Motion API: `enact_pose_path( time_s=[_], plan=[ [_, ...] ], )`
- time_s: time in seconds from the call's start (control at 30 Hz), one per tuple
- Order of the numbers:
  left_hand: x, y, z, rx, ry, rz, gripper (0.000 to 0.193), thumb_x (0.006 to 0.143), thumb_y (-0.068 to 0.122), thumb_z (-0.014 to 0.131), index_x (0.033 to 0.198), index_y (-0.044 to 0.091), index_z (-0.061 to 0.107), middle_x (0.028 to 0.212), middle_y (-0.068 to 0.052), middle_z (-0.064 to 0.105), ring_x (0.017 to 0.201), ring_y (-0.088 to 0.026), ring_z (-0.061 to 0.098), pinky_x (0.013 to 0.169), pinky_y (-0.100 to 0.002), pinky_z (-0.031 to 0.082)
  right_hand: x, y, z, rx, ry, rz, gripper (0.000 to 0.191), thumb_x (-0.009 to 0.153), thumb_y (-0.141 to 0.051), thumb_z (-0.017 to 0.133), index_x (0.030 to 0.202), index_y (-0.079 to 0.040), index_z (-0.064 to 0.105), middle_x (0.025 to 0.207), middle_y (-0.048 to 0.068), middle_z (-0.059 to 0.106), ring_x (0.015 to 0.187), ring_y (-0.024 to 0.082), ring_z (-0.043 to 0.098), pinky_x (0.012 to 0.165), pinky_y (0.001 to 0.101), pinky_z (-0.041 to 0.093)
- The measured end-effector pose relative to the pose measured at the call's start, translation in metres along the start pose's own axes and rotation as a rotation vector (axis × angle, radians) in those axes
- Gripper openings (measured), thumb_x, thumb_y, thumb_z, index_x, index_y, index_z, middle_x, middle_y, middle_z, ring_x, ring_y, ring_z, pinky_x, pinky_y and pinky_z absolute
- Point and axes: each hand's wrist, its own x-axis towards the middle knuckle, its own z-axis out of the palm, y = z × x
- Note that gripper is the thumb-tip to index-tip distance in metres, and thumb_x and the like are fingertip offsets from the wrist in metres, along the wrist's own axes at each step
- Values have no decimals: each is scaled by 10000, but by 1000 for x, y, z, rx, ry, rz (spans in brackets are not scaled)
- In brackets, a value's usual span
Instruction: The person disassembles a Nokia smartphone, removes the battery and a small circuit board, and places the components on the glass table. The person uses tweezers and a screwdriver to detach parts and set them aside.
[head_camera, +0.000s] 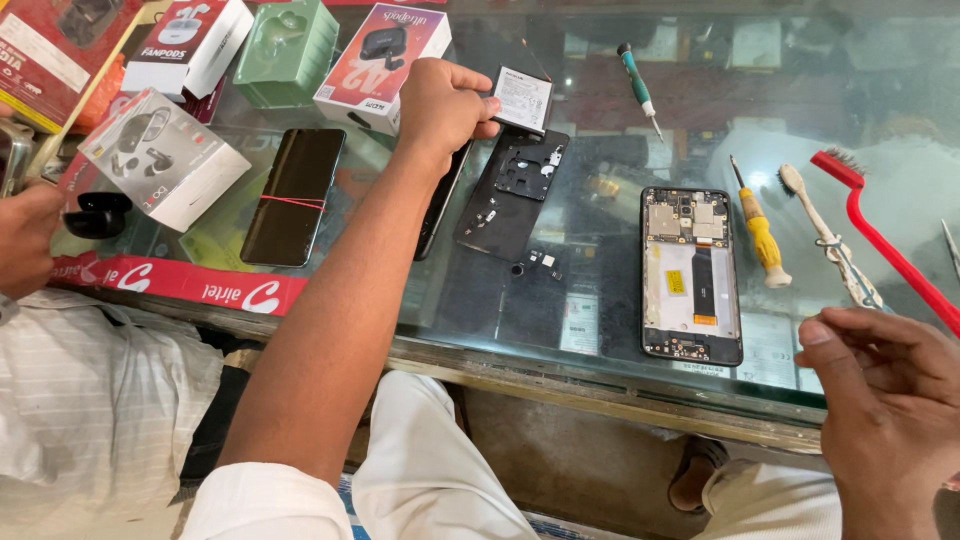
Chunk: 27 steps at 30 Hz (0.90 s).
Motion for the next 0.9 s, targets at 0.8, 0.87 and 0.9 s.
enact_pose_path(
  time_s=[0.8, 0.87, 0.9],
  plan=[
    [0, -6, 9, 91, 9, -2, 169, 748, -90, 750, 911, -125, 718, 794, -188, 764, 544, -171, 747, 440, -251, 598, 5, -24, 3, -127, -14, -121, 122, 1042, 33, 790, 1081, 111, 705, 924, 134, 719, 798, 137, 714, 731, 203, 562],
    [-1, -2, 10, 97, 7, 5, 133, 747, -80, 754, 871, -113, 720, 772, -180, 762, 535, -169, 747, 445, -259, 593, 6, -24, 2, -128, -12, -116, 124, 1026, 27, 787, 1072, 106, 702, 920, 130, 718, 797, 136, 717, 727, 204, 565],
    [-3, -1, 9, 111, 5, 10, 101, 751, -69, 757, 838, -107, 723, 757, -175, 761, 533, -168, 746, 456, -268, 589, 6, -24, 2, -128, -12, -114, 125, 1021, 25, 785, 1069, 104, 701, 918, 128, 718, 798, 135, 718, 726, 205, 567]
  ],
)
